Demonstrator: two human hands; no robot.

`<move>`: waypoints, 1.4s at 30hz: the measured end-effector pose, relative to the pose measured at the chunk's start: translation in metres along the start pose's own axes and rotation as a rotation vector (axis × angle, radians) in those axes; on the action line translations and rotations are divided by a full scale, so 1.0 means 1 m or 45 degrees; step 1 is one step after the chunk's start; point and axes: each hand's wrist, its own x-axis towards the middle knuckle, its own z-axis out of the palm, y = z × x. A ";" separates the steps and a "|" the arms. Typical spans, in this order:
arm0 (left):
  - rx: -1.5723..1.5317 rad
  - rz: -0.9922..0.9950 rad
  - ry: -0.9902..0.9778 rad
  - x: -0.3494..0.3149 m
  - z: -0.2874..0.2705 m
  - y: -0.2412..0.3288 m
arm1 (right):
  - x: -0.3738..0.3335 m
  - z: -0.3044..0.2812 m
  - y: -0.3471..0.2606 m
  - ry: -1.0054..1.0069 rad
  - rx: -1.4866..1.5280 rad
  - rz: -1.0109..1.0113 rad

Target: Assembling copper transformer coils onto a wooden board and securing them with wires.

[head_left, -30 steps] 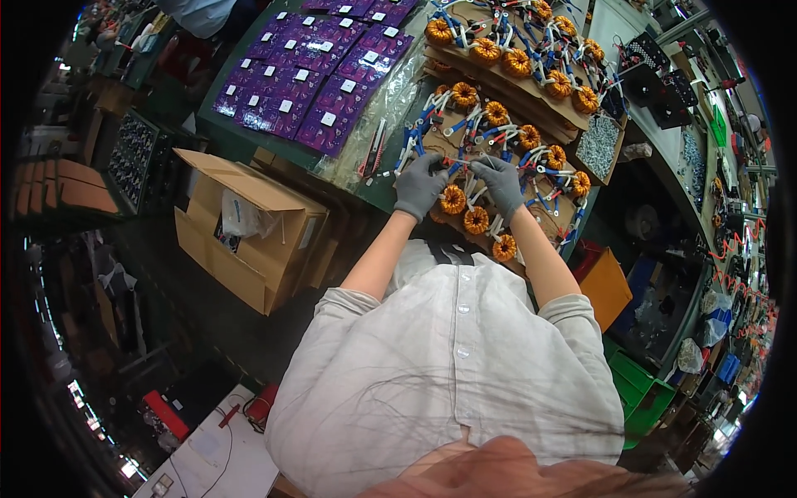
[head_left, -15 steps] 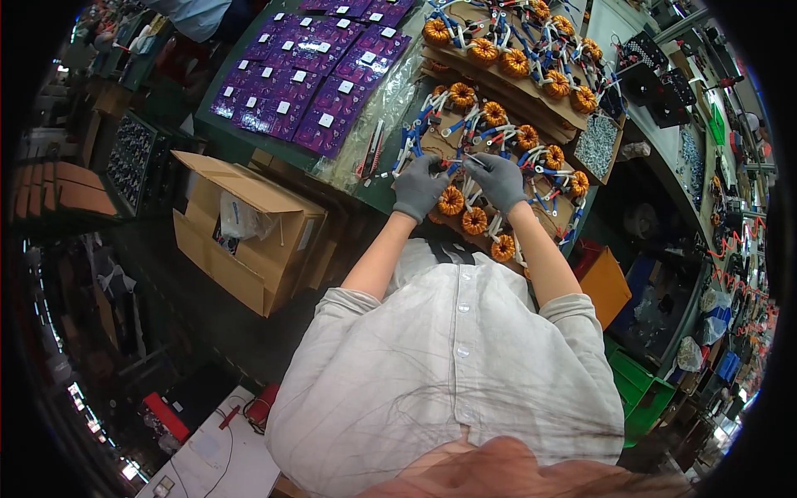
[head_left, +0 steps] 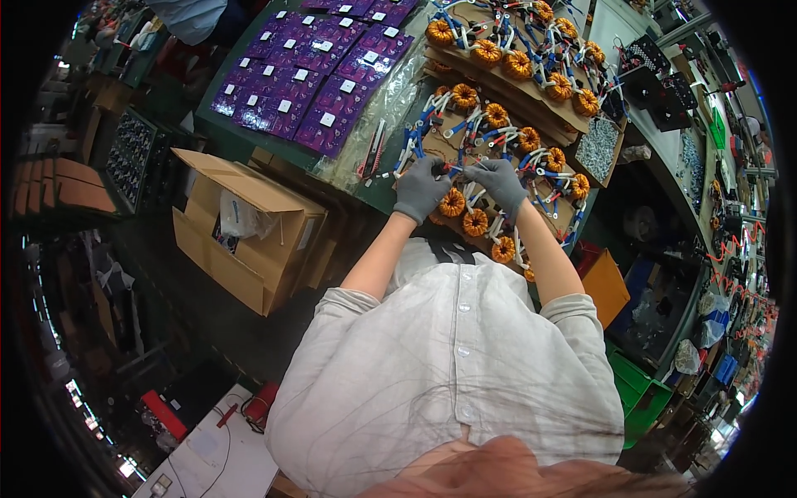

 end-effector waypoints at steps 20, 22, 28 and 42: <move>-0.013 -0.083 -0.055 0.003 -0.001 -0.003 | 0.006 -0.004 -0.019 -0.115 0.052 0.034; 0.020 -0.072 -0.070 0.003 -0.001 -0.002 | 0.015 0.000 -0.010 -0.116 0.046 0.027; 0.097 0.083 -0.008 0.000 0.000 -0.006 | 0.020 0.011 -0.012 -0.159 0.114 0.037; 0.017 -0.013 -0.131 0.004 -0.005 -0.003 | 0.022 0.008 -0.008 -0.174 0.101 0.089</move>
